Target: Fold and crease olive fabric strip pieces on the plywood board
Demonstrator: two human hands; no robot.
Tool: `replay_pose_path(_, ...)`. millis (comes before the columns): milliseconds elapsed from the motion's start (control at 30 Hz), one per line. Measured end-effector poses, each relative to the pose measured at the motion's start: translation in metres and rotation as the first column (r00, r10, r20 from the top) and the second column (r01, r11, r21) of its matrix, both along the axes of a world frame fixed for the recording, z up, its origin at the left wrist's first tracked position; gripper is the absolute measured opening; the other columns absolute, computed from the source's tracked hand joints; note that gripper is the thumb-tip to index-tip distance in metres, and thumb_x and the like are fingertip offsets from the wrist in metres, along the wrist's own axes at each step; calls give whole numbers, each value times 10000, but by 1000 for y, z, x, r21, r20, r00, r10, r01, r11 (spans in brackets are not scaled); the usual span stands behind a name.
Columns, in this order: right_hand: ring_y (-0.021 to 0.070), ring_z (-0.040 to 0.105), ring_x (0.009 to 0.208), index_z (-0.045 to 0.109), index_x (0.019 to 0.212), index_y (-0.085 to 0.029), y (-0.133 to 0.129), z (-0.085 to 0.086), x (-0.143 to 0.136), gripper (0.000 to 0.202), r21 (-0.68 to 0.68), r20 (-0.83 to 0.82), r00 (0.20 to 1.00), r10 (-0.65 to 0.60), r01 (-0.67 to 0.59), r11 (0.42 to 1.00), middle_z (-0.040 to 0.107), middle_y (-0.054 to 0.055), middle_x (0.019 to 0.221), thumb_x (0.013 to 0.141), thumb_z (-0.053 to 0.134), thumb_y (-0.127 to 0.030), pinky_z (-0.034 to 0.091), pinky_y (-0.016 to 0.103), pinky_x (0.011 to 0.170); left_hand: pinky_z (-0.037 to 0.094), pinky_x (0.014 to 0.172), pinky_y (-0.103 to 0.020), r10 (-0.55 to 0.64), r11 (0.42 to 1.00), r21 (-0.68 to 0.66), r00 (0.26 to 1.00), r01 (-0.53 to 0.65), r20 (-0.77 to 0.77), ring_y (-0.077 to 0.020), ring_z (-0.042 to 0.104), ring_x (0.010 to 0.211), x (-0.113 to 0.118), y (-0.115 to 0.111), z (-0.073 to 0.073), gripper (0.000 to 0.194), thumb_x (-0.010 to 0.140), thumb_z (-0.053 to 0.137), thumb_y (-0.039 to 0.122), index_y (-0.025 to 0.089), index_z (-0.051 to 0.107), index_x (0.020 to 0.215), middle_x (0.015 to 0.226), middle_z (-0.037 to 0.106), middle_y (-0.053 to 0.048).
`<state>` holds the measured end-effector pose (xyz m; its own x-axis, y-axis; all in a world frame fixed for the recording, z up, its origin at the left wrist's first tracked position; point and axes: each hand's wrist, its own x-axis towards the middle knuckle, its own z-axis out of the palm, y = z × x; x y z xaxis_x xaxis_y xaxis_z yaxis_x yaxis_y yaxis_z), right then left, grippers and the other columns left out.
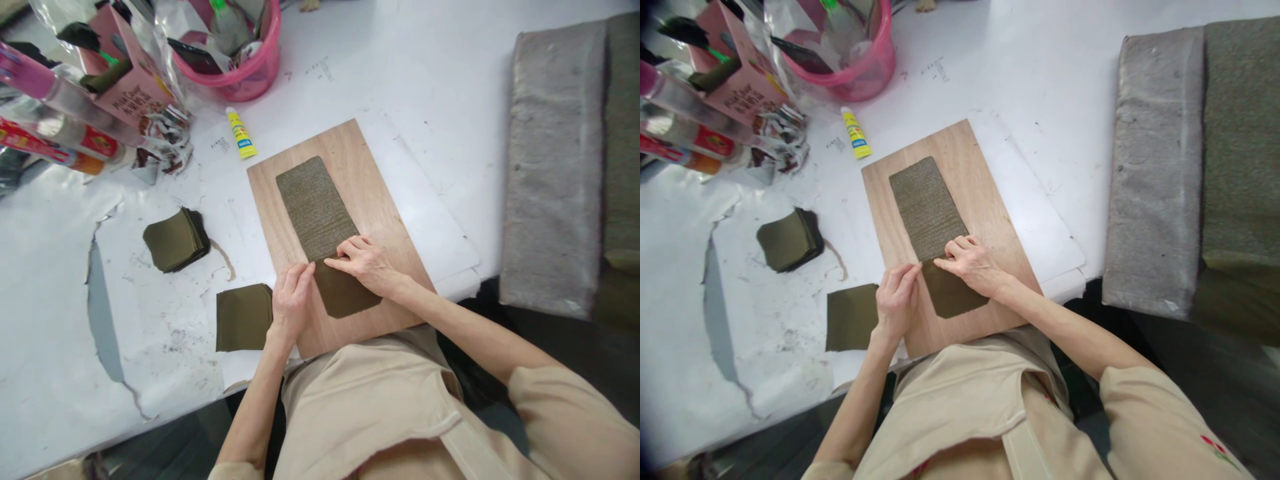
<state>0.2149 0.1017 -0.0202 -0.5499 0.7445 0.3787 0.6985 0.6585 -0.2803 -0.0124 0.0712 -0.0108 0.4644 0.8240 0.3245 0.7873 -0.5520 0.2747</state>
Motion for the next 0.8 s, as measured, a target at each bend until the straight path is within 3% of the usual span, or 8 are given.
replay_pose_path(167,177,472,913,696,1094,-270,3,-1,5,229,-18,-36,999,11,-11,1000,600,35,907,973,506,-232,337,329,840,503,933,-401,-74,997,-31,997,73,-21,-243,551,1072,22,1,-8,365,950,462,109,139,542,1305,1078,610,-134)
replay_pose_path(333,169,487,936,724,1025,-262,12,-1,22,216,-36,-110,993,53,-58,998,626,32,898,964,523,-212,344,319,847,523,870,-373,-64,998,-3,997,64,-39,-227,551,1025,21,3,-14,377,957,464,116,176,539,1322,1048,599,-114)
replay_pose_path(667,173,485,908,719,1035,-253,11,0,32,233,-31,-77,996,53,-56,998,617,44,905,961,510,-182,358,319,810,513,885,-407,-58,998,-35,990,54,-126,-257,557,1084,23,2,-6,379,976,429,162,192,531,1340,1099,607,-133)
replay_pose_path(800,181,486,924,713,1054,-255,11,-2,32,221,-16,-48,997,54,-55,998,620,44,914,961,519,-205,352,324,813,478,932,-430,-124,992,-38,967,118,-221,-280,537,1142,26,4,0,401,965,430,138,169,499,1359,1160,607,-145)
